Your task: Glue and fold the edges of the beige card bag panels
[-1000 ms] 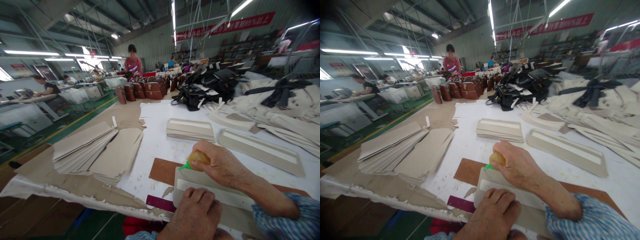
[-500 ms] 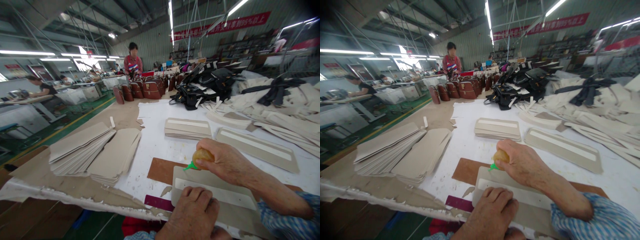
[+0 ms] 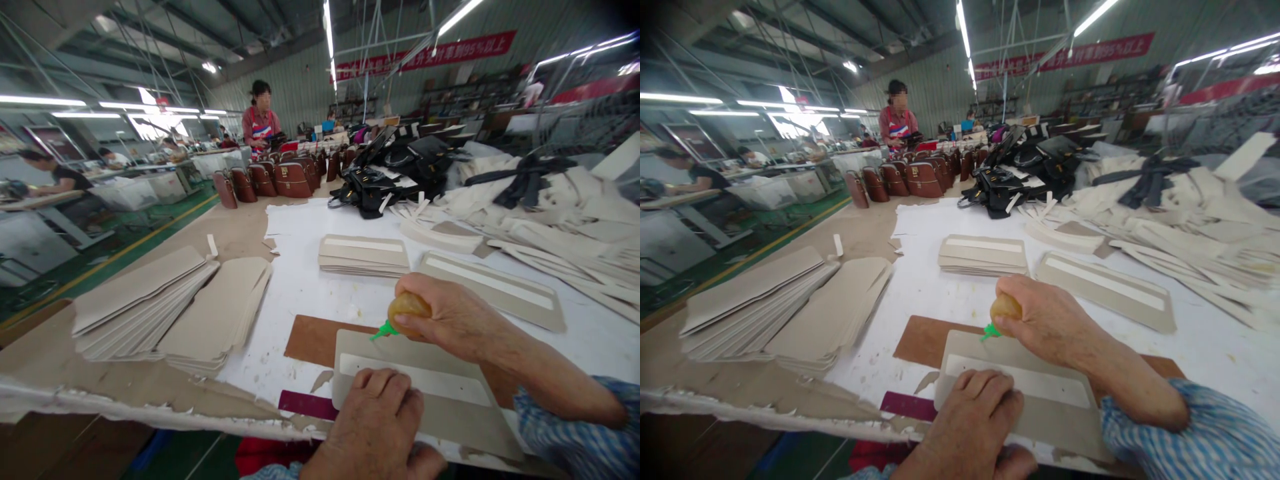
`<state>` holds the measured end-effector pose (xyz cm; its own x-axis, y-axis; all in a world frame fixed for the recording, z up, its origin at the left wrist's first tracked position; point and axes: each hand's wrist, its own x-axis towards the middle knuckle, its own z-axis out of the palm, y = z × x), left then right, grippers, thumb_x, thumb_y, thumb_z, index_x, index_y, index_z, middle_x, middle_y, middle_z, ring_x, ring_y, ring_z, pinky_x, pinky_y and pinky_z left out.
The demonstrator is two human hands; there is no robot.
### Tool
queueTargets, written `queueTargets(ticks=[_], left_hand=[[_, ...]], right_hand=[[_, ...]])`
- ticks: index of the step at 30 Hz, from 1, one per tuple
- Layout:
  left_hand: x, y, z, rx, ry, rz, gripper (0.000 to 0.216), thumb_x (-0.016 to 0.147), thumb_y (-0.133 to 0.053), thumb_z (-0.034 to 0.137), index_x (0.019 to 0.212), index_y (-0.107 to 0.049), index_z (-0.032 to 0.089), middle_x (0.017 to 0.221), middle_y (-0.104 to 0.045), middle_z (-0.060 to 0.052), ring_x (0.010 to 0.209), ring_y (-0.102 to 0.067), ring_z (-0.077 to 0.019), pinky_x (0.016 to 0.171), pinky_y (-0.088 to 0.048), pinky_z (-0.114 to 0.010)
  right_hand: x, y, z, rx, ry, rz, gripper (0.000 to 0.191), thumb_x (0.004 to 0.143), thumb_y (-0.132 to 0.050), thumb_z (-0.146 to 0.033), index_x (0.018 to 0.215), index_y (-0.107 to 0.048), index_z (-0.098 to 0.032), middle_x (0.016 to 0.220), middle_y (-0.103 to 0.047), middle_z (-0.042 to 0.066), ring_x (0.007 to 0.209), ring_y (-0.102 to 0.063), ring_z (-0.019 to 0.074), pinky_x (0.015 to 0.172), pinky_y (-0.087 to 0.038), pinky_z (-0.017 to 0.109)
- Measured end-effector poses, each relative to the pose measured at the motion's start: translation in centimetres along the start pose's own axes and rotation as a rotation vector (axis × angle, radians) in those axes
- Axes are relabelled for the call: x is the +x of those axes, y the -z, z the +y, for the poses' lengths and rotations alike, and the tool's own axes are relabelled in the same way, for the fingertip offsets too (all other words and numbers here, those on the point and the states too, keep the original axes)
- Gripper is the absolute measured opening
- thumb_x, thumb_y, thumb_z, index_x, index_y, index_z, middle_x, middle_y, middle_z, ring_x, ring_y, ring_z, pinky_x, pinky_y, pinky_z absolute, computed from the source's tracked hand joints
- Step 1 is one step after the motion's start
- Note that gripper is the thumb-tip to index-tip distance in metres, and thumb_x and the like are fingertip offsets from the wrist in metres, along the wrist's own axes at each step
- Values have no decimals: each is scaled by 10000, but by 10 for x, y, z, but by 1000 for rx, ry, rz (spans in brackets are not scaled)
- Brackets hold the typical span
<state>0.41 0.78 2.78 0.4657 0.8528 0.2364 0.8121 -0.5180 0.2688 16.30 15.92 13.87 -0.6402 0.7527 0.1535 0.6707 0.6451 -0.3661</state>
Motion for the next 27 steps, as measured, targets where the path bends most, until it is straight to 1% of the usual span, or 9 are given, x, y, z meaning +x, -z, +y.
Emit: queueTargets(ticks=[6,11,17,22,27], left_hand=[[0,-1,0,-16,-1,16,443,1009,-687,538,1258,-623,177,1340,-670,-71,1228,-606,-280,1082,-483,-426],[0,2,1,-23,6,6,437,1008,-701,519,1271,-625,178,1340,-671,-67,1234,-605,-275,1094,-479,-416],[-1,2,2,-28,15,8,417,1020,-685,512,1270,-622,184,1330,-666,-65,1249,-597,-281,1108,-468,-421],[0,2,2,-43,8,-4,423,1035,-661,527,1282,-618,186,1352,-666,-72,1268,-595,-285,1113,-467,-425],[0,3,1,-53,18,-18,423,1024,-676,513,1288,-626,186,1362,-670,-79,1263,-598,-291,1114,-471,-436]], right_hand=[[-5,4,4,3,-49,-4,123,852,-671,-346,897,-597,-258,763,-647,-1,689,-584,225,660,-351,334],[-7,10,3,22,-106,-21,136,823,-692,-347,904,-626,-261,785,-681,10,705,-604,238,658,-365,343],[-13,16,9,34,-186,-47,178,816,-682,-423,864,-610,-267,769,-681,15,719,-608,251,645,-364,354],[-19,18,18,30,-197,-56,223,827,-644,-485,857,-586,-272,728,-669,4,687,-608,246,633,-371,358],[-26,19,29,25,-190,-26,195,834,-680,-443,864,-594,-271,713,-666,-11,664,-608,232,618,-383,350]])
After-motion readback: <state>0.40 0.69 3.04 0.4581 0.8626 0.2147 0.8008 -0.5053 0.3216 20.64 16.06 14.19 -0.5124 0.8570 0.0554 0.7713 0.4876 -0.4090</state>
